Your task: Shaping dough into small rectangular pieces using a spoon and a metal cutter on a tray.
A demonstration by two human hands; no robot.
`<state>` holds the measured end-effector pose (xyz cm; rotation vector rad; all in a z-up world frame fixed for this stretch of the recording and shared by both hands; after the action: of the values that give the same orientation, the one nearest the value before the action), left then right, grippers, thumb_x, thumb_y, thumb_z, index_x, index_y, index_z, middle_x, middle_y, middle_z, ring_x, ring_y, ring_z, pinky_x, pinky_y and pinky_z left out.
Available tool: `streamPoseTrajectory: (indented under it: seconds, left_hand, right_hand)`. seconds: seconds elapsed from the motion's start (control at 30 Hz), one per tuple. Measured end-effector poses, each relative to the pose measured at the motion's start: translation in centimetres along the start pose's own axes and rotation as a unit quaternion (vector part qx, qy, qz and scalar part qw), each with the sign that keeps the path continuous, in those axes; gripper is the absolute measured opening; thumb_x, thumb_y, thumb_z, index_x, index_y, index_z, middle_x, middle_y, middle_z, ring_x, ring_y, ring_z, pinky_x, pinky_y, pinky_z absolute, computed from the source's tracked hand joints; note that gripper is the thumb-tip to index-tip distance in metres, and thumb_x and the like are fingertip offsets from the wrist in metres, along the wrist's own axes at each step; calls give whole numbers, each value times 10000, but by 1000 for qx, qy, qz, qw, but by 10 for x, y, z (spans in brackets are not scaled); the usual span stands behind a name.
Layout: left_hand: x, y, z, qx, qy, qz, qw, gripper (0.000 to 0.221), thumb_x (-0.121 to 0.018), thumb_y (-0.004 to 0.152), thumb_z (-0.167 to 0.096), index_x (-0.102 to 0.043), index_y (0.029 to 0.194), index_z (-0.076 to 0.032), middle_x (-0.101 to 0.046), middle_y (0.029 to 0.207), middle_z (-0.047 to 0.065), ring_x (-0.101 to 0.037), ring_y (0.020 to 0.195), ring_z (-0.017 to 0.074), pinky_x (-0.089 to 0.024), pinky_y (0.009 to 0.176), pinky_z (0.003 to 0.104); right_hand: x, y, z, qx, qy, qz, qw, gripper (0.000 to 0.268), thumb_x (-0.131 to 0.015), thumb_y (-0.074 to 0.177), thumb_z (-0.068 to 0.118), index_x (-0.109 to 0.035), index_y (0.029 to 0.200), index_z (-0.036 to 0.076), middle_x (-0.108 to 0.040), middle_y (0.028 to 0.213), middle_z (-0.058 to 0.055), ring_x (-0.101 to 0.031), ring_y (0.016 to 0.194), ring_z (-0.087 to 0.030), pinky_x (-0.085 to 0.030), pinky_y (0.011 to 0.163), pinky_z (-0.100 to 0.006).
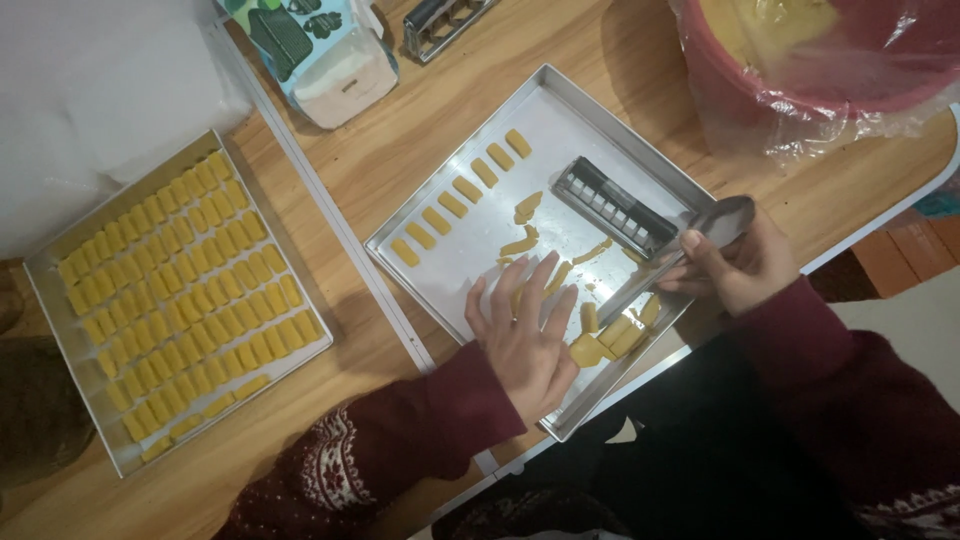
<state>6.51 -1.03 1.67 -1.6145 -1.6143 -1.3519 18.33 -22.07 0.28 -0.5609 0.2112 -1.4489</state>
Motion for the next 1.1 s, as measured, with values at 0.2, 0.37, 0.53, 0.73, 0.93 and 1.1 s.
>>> streamPoseTrajectory:
  seconds: [0.2, 0.37, 0.53, 0.73, 0.93, 1.1]
  left_hand:
    - [16, 4, -5, 2, 9, -46, 999, 394, -752, 786, -383, -697, 1054, -101, -477, 1381, 139, -366, 1353, 343, -316, 1045, 674]
    - [13, 1, -8, 5, -6, -48, 999, 296, -751, 806, -342, -711, 995, -118, -465, 1443, 91, -360, 1369, 326, -281, 1058, 660]
    - [12, 0, -16, -2, -6, -44, 999, 352, -778, 787, -293, -670, 1069, -111, -458, 1466, 98, -367, 1368, 330, -287, 1051, 658]
    - [14, 8, -14, 16, 3, -24, 1000, 247, -655, 839, -323, -697, 1059, -217, -385, 1448, 61, -308, 1373, 306, -280, 1059, 648]
    - [-4, 13, 0, 66, -17, 111, 991, 436, -497, 968, -534, -691, 1179, -205, -543, 1257, 90, -387, 1338, 297, -187, 1023, 666]
    - [-2, 14, 4, 65, -72, 8, 995, 390, -732, 895, -454, -627, 1110, -145, -720, 1059, 61, -635, 1099, 254, -246, 982, 622]
  right_hand:
    - [-5, -9, 8, 51, -6, 31, 998, 165, -601, 997, 12, -495, 1123, -5, -692, 943, -255, -732, 718, -372, -669, 654, -447]
    - [-3, -5, 4, 68, -19, 27, 997, 204, -617, 979, 35, -495, 1139, 0, -700, 935, -246, -734, 715, -367, -664, 645, -445]
    - [-2, -2, -4, 56, 27, 31, 998, 184, -587, 997, 1, -488, 1150, -16, -688, 938, -287, -728, 762, -397, -669, 682, -459]
    - [-1, -6, 3, 22, 23, 33, 999, 175, -602, 992, 42, -517, 1132, -20, -698, 945, -253, -726, 772, -375, -656, 694, -450]
    - [-1, -8, -2, 36, 71, -2, 997, 199, -652, 976, 86, -520, 1122, 60, -697, 912, -227, -739, 824, -346, -660, 732, -467]
    - [-1, -8, -1, 25, 111, 0, 994, 162, -669, 966, 97, -564, 1086, 68, -720, 907, -202, -752, 816, -303, -660, 735, -435]
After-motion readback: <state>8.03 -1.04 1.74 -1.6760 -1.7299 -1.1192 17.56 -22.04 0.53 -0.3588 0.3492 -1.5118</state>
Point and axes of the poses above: each hand's wrist, its own y-axis towards the middle knuckle, its own x-axis out of the back of the hand, z = x × y, the point moved 7 cm from there along y, towards the middle knuckle
